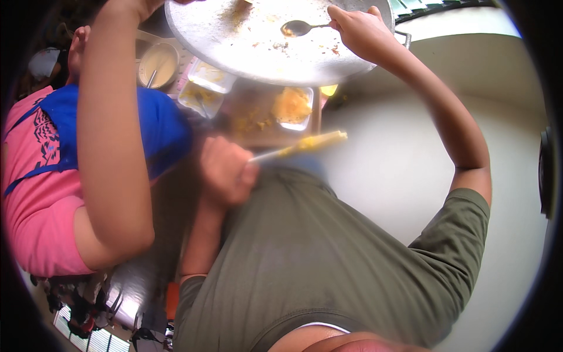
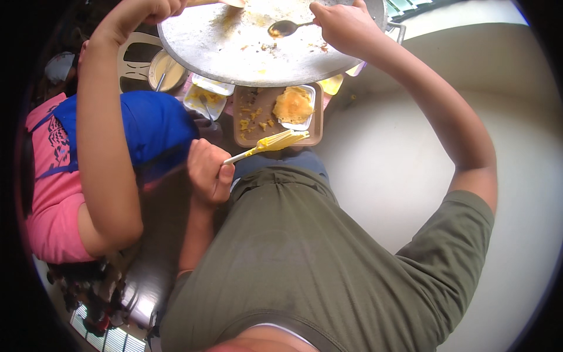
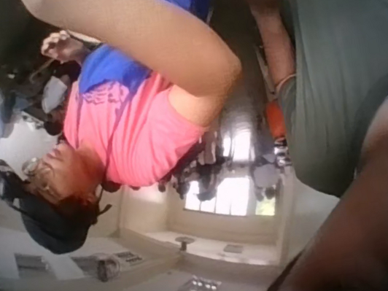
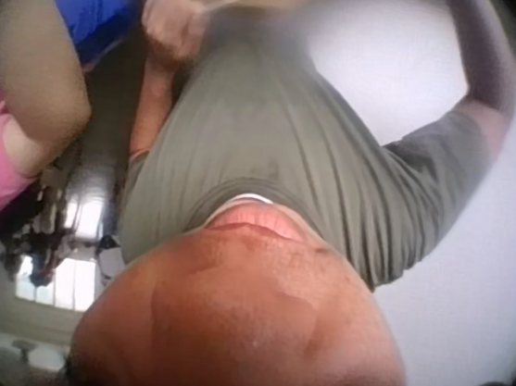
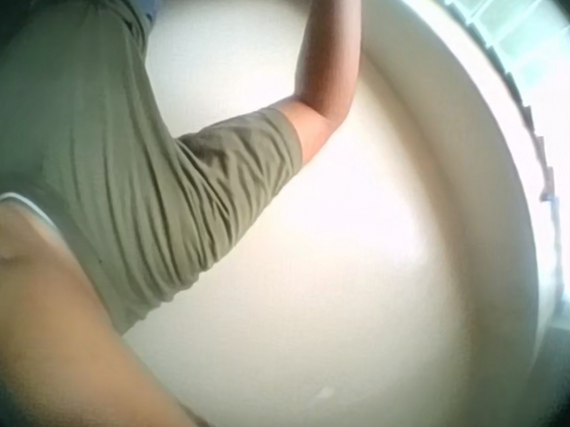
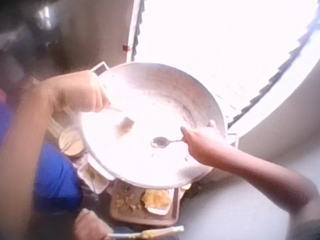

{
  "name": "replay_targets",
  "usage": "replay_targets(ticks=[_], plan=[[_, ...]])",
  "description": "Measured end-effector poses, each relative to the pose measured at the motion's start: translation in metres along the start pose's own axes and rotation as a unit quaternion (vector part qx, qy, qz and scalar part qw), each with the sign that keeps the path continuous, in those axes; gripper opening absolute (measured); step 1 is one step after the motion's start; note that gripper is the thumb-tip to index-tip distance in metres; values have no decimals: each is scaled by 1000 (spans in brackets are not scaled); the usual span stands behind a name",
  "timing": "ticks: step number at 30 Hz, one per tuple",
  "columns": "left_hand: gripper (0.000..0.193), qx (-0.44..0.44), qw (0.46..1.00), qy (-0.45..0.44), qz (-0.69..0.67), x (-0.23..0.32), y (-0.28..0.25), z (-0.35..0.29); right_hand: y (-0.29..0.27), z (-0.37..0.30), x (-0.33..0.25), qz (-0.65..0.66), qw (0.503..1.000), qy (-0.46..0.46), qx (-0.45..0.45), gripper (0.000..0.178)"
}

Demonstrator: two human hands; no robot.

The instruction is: The person cooks a yellow batter in a large wok, using a wooden spatula to spread and flip the mixture. They transfer the cooked portions into a metal tray and continue cooking additional batches from a purple container.

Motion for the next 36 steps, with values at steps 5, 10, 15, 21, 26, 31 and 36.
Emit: replay_targets(ticks=[5,10,15,21,26,31,36], plan=[[26,-8,1000,3,2,-16,-15,-16,21,17,-16,-38,997,31,-54,12],[26,-8,1000,5,-3,-29,-28,-32,25,14,-37,22,993,4,-119,20],[27,-18,1000,16,-2,-34,-36,-40,28,25,-23,30,998,42,-18,10],[22,-33,999,14,3,-37,-43,-51,46,39,-32,-1,999,20,-31,20],[28,-21,1000,10,18,-37,-36,-60,39,21,-49,80,990,-8,-115,10],[23,-29,1000,-4,2,-31,-36,-57,30,-10,-52,117,981,-24,-153,8],[26,-20,1000,12,5,-40,-37,-61,11,-34,-65,204,965,-5,-162,19]])
Point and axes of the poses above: each hand's wrist, its own z-axis towards the middle knuckle, its own y-axis out of the palm, x = y × z, the point moved 6 cm from there along z, towards the middle knuckle, and after that the axes turned 15 degrees about -x, right-handed, at the moved point
